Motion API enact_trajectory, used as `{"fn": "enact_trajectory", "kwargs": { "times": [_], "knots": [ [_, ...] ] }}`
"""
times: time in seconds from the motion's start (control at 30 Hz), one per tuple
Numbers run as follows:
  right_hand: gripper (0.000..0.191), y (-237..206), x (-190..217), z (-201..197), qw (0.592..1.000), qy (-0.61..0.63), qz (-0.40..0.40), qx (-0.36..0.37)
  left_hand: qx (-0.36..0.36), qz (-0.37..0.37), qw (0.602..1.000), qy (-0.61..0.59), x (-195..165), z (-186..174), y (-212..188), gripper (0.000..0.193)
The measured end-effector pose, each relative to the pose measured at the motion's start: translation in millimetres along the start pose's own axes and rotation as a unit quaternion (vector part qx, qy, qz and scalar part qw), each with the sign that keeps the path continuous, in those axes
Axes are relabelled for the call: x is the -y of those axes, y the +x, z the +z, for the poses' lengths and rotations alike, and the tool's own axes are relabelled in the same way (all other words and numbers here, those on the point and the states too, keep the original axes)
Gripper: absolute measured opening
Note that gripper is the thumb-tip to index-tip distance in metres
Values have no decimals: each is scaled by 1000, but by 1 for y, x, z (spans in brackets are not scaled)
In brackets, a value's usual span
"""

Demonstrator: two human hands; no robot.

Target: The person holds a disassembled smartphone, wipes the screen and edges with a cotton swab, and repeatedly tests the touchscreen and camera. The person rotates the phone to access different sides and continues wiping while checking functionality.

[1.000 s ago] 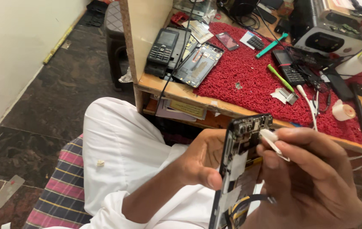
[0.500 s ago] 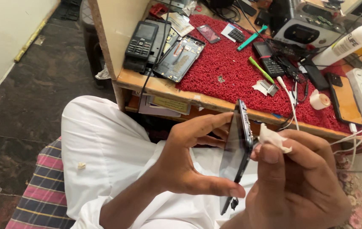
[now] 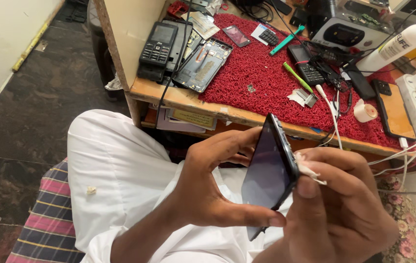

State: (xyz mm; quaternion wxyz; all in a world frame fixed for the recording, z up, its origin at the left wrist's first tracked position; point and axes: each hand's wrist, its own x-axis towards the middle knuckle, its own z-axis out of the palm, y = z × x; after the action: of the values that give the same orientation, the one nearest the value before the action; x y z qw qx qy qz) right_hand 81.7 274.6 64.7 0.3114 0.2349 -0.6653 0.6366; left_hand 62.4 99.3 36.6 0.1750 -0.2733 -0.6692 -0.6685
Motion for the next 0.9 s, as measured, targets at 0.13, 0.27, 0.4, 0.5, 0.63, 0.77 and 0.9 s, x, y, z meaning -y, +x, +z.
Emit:
{"fn": "enact_trajectory", "kwargs": {
  "times": [0.13, 0.27, 0.4, 0.5, 0.63, 0.77, 0.9],
  "knots": [
    [13, 3, -6, -9, 996, 91, 23, 3, -25, -10, 1000, 5, -13, 3, 5, 94],
    [16, 6, -19, -16, 991, 127, 44, 3, -54, -46, 997, 29, -21, 5, 9, 94],
    [18, 7, -32, -23, 987, 154, 39, 30, -68, -38, 995, 62, -22, 6, 8, 93],
    [17, 6, -36, -24, 973, 212, 87, 5, -73, 32, 987, 141, -21, 5, 6, 87],
    [20, 7, -38, -20, 958, 261, 119, -17, -67, -25, 994, 78, -21, 5, 7, 92],
    [23, 8, -38, -16, 958, 272, 87, 10, -64, -56, 995, 59, -23, 4, 11, 94],
    [20, 7, -37, -14, 957, 276, 94, 4, -60, -63, 995, 57, -25, 3, 12, 95]
  ]
}}
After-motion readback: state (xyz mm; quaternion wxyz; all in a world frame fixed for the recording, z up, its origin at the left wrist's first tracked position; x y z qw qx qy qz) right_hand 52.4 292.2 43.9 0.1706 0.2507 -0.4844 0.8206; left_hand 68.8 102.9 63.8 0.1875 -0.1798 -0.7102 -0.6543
